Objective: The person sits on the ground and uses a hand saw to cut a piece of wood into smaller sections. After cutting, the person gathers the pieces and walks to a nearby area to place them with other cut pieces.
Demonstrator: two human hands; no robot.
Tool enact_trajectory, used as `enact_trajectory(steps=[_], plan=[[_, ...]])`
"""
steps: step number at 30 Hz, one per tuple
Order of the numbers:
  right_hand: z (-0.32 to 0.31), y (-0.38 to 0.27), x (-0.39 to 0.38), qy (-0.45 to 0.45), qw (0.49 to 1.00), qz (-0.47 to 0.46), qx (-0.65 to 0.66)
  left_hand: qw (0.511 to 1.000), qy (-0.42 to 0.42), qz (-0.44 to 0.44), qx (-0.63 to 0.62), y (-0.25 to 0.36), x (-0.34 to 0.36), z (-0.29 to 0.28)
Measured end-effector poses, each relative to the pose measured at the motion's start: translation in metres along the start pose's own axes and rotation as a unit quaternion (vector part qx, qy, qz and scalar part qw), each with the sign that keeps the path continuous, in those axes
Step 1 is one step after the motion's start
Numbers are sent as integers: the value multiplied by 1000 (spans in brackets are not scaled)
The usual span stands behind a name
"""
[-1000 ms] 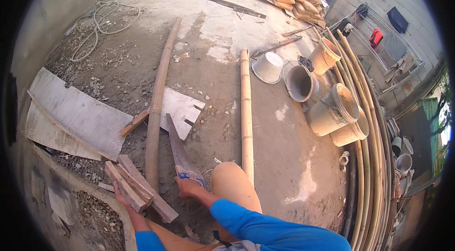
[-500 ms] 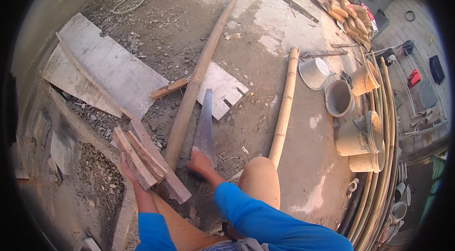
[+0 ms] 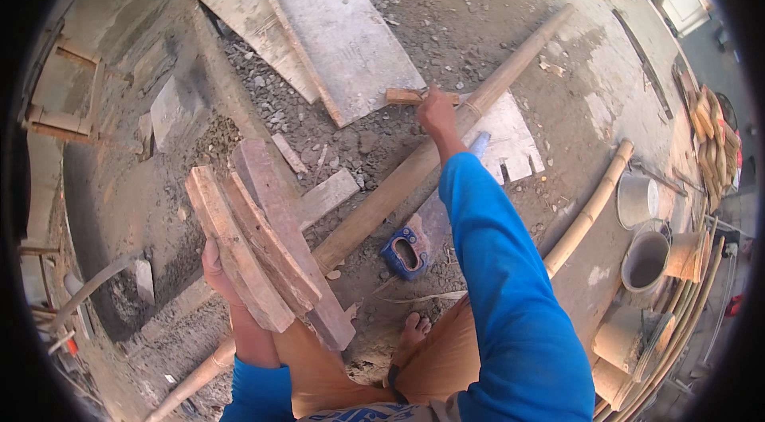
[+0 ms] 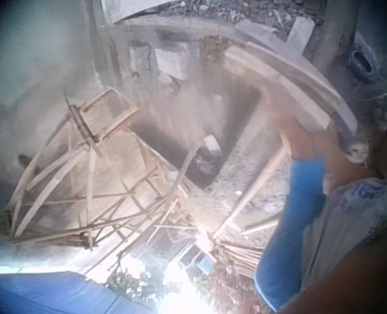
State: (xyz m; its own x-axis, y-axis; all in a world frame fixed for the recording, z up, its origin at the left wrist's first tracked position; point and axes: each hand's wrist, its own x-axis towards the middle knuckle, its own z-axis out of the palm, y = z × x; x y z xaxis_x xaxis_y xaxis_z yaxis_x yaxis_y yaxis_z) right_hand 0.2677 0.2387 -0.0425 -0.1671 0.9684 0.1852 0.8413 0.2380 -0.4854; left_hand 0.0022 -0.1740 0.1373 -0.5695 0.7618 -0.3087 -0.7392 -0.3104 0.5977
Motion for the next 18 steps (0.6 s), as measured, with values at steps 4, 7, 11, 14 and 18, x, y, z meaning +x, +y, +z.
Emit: enact_trajectory(steps=[4, 7, 11, 14, 18], plan=[[27, 33, 41, -13, 999, -6, -33, 999, 19, 40, 17, 25, -36, -15], [30, 21, 47, -42, 997, 18, -61, 998, -4, 62, -19, 39, -53, -14], [8, -31, 43, -20, 998, -51, 12, 997, 37, 65, 14, 47, -57, -21], [-55, -69, 45, -31, 993, -105, 47, 996, 61, 46, 39, 45, -49, 4], [-136, -119, 37, -78, 971, -99, 203, 997, 25, -23, -69, 48, -44, 12]])
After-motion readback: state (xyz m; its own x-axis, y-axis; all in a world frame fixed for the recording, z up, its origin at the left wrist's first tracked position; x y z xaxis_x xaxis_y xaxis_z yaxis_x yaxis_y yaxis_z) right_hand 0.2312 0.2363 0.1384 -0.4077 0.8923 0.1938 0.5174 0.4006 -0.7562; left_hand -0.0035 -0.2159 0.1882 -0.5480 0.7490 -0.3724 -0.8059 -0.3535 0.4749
